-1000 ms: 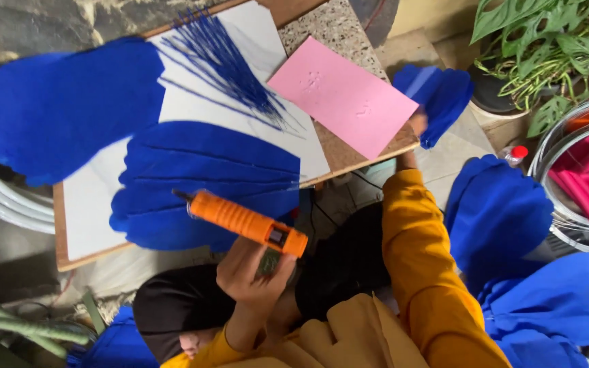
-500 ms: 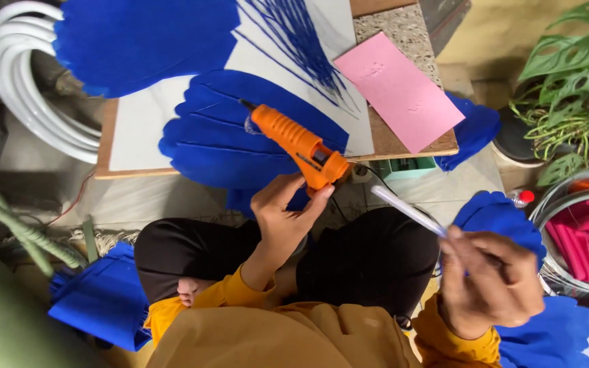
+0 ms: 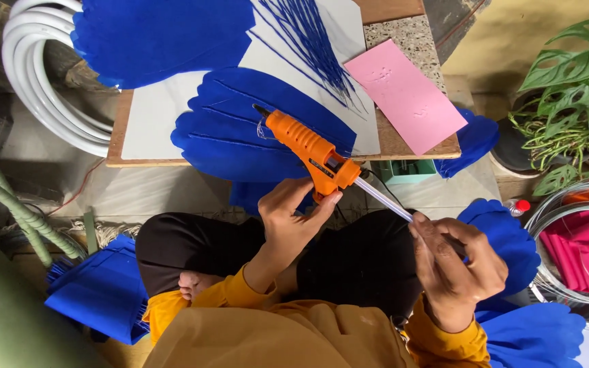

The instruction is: The person is using a hot glue gun to attach thin blue sticks to blue fabric petals, likely for a decorative craft project.

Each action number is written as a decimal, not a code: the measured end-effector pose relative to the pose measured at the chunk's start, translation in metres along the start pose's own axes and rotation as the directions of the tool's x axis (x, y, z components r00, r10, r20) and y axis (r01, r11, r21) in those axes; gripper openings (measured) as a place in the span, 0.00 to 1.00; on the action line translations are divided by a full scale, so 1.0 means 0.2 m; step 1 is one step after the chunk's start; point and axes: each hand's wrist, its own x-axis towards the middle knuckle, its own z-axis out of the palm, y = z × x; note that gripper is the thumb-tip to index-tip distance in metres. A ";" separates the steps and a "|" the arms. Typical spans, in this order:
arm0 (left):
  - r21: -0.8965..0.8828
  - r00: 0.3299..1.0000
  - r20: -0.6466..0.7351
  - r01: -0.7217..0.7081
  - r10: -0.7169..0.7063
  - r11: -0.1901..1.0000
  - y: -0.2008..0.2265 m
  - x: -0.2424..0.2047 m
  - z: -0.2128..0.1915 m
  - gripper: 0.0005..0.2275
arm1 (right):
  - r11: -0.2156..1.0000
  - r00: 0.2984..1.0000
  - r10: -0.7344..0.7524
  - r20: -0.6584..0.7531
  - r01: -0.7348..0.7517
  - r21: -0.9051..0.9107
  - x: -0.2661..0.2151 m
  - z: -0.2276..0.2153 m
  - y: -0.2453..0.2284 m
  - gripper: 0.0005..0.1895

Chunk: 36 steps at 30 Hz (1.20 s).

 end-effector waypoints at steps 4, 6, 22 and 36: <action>0.163 0.986 -0.068 -0.138 0.151 0.977 -0.03 -0.01 0.01 0.08 | 0.998 0.999 -0.036 -0.012 0.036 -0.056 -0.01 -0.01 0.00 0.07; 0.264 0.967 -0.091 -0.206 0.237 0.942 -0.05 -0.01 0.01 0.08 | 0.993 0.999 -0.036 0.018 0.038 -0.113 -0.02 -0.03 -0.01 0.05; 0.246 0.959 -0.029 -0.268 0.283 0.931 -0.01 -0.07 0.02 0.06 | 0.931 0.939 0.308 0.152 -0.331 0.157 -0.01 0.02 -0.11 0.09; 0.282 0.962 0.008 -0.266 0.275 0.922 -0.03 -0.11 0.01 0.09 | 0.996 0.990 0.089 0.110 -0.089 0.001 -0.03 0.01 -0.05 0.08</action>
